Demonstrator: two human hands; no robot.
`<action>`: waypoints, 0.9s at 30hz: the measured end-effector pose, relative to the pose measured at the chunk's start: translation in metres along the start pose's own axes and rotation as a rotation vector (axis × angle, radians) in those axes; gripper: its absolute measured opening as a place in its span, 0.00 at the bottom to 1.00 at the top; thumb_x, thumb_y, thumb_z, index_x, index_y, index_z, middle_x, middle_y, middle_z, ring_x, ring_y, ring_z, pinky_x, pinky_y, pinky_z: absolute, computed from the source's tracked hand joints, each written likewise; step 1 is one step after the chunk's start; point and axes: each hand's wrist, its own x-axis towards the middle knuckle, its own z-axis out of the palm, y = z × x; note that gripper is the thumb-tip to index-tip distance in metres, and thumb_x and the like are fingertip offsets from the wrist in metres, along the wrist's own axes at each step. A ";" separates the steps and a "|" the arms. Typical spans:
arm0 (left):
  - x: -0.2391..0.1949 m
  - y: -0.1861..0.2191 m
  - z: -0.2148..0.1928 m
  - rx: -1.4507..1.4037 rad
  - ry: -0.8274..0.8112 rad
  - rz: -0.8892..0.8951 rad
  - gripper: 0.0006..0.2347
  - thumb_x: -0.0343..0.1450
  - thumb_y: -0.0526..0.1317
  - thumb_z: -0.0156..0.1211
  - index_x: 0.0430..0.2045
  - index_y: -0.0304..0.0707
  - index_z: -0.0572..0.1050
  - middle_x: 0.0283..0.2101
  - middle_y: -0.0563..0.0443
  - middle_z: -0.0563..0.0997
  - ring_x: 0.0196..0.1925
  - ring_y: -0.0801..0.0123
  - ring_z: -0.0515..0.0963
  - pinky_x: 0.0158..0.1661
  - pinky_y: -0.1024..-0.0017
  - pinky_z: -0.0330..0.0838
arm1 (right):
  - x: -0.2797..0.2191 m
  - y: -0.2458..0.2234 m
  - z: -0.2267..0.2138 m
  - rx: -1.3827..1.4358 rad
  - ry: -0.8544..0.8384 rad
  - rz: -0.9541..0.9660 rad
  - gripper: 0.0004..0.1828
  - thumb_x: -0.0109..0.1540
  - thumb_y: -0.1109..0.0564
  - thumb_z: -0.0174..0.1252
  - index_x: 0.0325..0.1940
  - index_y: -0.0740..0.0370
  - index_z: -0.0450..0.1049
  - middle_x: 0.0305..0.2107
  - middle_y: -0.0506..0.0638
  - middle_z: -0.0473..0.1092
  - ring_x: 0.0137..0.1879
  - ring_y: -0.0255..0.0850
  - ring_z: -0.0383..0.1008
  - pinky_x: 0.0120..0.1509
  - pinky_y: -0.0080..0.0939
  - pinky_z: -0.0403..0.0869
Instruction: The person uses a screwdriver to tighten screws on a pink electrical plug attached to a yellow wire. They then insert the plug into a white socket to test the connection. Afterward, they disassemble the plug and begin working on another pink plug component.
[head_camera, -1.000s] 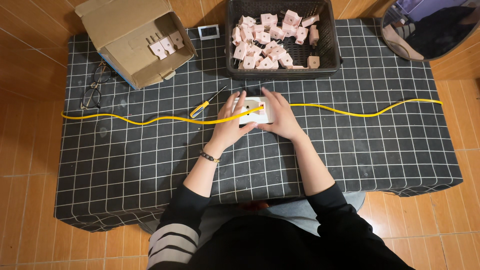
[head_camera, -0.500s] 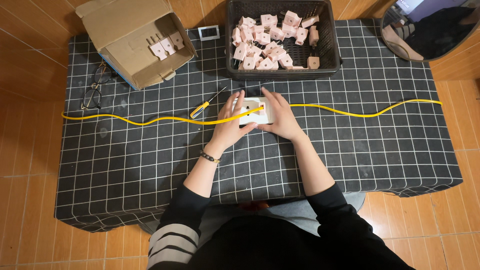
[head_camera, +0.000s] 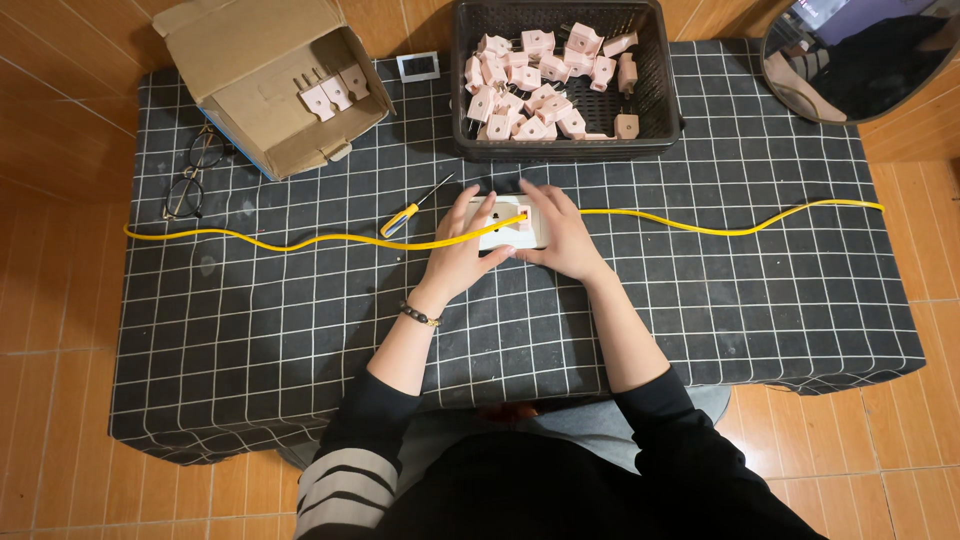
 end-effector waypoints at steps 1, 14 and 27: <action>0.000 -0.001 0.002 0.000 -0.001 0.000 0.38 0.71 0.53 0.69 0.74 0.49 0.55 0.75 0.32 0.54 0.75 0.33 0.58 0.69 0.35 0.55 | -0.001 -0.004 -0.002 0.000 0.000 0.001 0.61 0.43 0.59 0.82 0.78 0.57 0.61 0.57 0.68 0.68 0.61 0.68 0.70 0.70 0.65 0.64; 0.001 0.016 0.004 0.089 0.467 0.469 0.25 0.68 0.45 0.72 0.61 0.54 0.73 0.63 0.45 0.70 0.69 0.46 0.64 0.66 0.39 0.51 | -0.009 0.002 0.019 -0.270 0.213 -0.335 0.62 0.41 0.55 0.81 0.77 0.63 0.61 0.57 0.66 0.68 0.58 0.62 0.72 0.64 0.58 0.69; -0.005 0.017 0.002 -0.384 0.611 0.327 0.13 0.75 0.35 0.63 0.55 0.43 0.75 0.55 0.43 0.71 0.53 0.57 0.77 0.50 0.70 0.77 | -0.092 0.050 -0.063 -0.473 0.503 -0.016 0.64 0.42 0.49 0.84 0.77 0.67 0.61 0.57 0.69 0.70 0.62 0.64 0.70 0.68 0.64 0.60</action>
